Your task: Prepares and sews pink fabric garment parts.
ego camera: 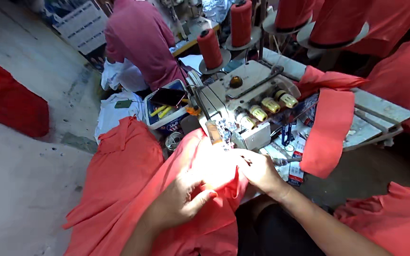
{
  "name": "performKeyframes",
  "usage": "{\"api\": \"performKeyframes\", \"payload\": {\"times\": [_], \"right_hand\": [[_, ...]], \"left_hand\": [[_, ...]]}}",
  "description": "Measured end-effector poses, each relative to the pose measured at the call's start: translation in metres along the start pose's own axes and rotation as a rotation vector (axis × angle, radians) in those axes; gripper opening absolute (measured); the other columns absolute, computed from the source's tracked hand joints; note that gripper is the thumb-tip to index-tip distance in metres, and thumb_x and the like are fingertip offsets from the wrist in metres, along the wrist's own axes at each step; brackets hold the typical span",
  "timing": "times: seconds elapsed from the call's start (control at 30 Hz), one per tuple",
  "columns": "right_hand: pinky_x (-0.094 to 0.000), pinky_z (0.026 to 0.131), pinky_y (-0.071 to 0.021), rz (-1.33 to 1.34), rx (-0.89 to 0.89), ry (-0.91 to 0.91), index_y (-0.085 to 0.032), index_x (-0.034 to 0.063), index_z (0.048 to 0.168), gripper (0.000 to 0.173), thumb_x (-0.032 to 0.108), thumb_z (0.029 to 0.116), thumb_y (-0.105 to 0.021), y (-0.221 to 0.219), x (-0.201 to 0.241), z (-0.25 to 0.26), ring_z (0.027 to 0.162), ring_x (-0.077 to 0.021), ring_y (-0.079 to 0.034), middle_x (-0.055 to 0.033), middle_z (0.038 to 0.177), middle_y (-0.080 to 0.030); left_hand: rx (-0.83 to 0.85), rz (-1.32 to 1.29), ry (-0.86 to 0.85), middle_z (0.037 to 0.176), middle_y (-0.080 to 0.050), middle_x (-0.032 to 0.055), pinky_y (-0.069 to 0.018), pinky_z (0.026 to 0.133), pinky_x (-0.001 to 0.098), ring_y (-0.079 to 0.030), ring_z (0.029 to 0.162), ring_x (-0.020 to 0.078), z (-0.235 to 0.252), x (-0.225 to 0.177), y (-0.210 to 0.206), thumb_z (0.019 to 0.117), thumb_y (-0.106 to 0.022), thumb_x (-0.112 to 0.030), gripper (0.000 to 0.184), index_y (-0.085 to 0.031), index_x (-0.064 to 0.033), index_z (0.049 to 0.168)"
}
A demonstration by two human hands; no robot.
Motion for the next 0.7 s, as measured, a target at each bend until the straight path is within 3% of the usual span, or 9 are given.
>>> {"api": "performKeyframes", "payload": {"times": [0.03, 0.1, 0.17, 0.23, 0.3, 0.4, 0.47, 0.57, 0.7], "right_hand": [[-0.0293, 0.068, -0.0567, -0.008, -0.061, 0.064, -0.077, 0.0001, 0.106, 0.027, 0.014, 0.0942, -0.058, 0.005, 0.005, -0.002, 0.071, -0.0139, -0.071, -0.0114, 0.086, -0.076], [-0.0197, 0.069, -0.0515, 0.003, -0.182, 0.281, -0.072, -0.0012, 0.096, 0.021, 0.015, 0.0899, -0.061, 0.014, 0.020, -0.005, 0.074, -0.0107, -0.063, -0.0120, 0.084, -0.069], [-0.0300, 0.090, -0.0505, 0.022, -0.131, 0.445, -0.065, 0.0030, 0.100, 0.020, 0.019, 0.0888, -0.062, 0.010, 0.036, -0.002, 0.100, -0.0212, -0.064, -0.0170, 0.103, -0.067], [-0.0421, 0.100, -0.0465, 0.027, -0.024, 0.523, -0.068, 0.0069, 0.103, 0.022, 0.019, 0.0874, -0.061, -0.002, 0.046, 0.004, 0.115, -0.0287, -0.062, -0.0189, 0.118, -0.067], [-0.0450, 0.100, -0.0484, 0.077, 0.077, 0.580, -0.075, 0.0066, 0.098, 0.019, 0.015, 0.0897, -0.061, -0.010, 0.052, 0.008, 0.111, -0.0279, -0.067, -0.0166, 0.113, -0.073], [-0.0384, 0.087, -0.0505, 0.002, 0.236, 0.705, -0.074, 0.0082, 0.090, 0.022, 0.020, 0.0986, -0.058, -0.002, 0.070, -0.006, 0.085, -0.0223, -0.068, -0.0087, 0.085, -0.073], [-0.0391, 0.074, -0.0482, -0.132, 0.306, 0.739, -0.072, 0.0108, 0.084, 0.024, 0.022, 0.0974, -0.055, 0.016, 0.079, -0.024, 0.069, -0.0201, -0.064, -0.0043, 0.071, -0.067], [-0.0412, 0.057, -0.0486, -0.347, 0.338, 0.703, -0.066, 0.0123, 0.070, 0.028, 0.026, 0.0917, -0.054, 0.043, 0.077, -0.049, 0.058, -0.0214, -0.062, -0.0023, 0.060, -0.060], [-0.0342, 0.060, -0.0494, -0.449, 0.310, 0.723, -0.066, 0.0113, 0.073, 0.035, 0.026, 0.0988, -0.048, 0.068, 0.069, -0.068, 0.055, -0.0173, -0.059, -0.0002, 0.058, -0.057]], "left_hand": [[0.123, -0.186, 0.031, 0.075, -0.059, 0.0004, -0.0458, 0.069, 0.0160, -0.055, 0.070, -0.0003, 0.004, -0.008, 0.005, 0.1042, -0.052, -0.023, 0.026, -0.062, -0.0005, 0.096], [0.290, -0.422, 0.076, 0.071, -0.055, -0.0058, -0.0475, 0.062, 0.0132, -0.054, 0.063, -0.0056, 0.010, -0.025, 0.018, 0.1077, -0.048, -0.024, 0.023, -0.049, -0.0021, 0.116], [0.340, -0.490, 0.121, 0.076, -0.061, -0.0076, -0.0528, 0.062, 0.0139, -0.061, 0.067, -0.0056, 0.020, -0.039, 0.035, 0.1036, -0.054, -0.019, 0.028, -0.047, -0.0047, 0.126], [0.363, -0.405, 0.151, 0.078, -0.060, -0.0074, -0.0485, 0.056, 0.0126, -0.057, 0.064, -0.0061, 0.031, -0.049, 0.043, 0.0966, -0.061, -0.020, 0.034, -0.051, -0.0037, 0.124], [0.425, -0.132, 0.150, 0.084, -0.062, 0.0015, -0.0461, 0.057, 0.0231, -0.056, 0.067, 0.0048, 0.039, -0.056, 0.044, 0.0893, -0.069, -0.029, 0.041, -0.059, -0.0029, 0.119], [0.591, 0.337, 0.275, 0.098, -0.066, 0.0232, -0.0505, 0.075, 0.0581, -0.065, 0.091, 0.0413, 0.043, -0.057, 0.024, 0.0896, -0.073, -0.020, 0.037, -0.064, 0.0013, 0.118], [0.455, 0.578, 0.184, 0.096, -0.069, 0.0236, -0.0531, 0.072, 0.0592, -0.069, 0.093, 0.0439, 0.043, -0.057, -0.005, 0.0889, -0.068, -0.006, 0.022, -0.070, 0.0013, 0.110], [0.021, 0.709, -0.233, 0.087, -0.073, 0.0125, -0.0586, 0.064, 0.0419, -0.073, 0.081, 0.0284, 0.035, -0.064, -0.056, 0.0860, -0.066, -0.003, 0.010, -0.075, -0.0044, 0.088], [-0.064, 0.544, -0.401, 0.097, -0.076, 0.0113, -0.0569, 0.086, 0.0434, -0.073, 0.105, 0.0283, 0.021, -0.071, -0.077, 0.0935, -0.059, -0.014, 0.015, -0.072, -0.0066, 0.096]]}}
Point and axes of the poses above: each hand's wrist, its own z-axis towards the middle knuckle, its own y-axis out of the back of the hand, x = y × z, the point moved 9 cm from there along z, towards the middle knuckle
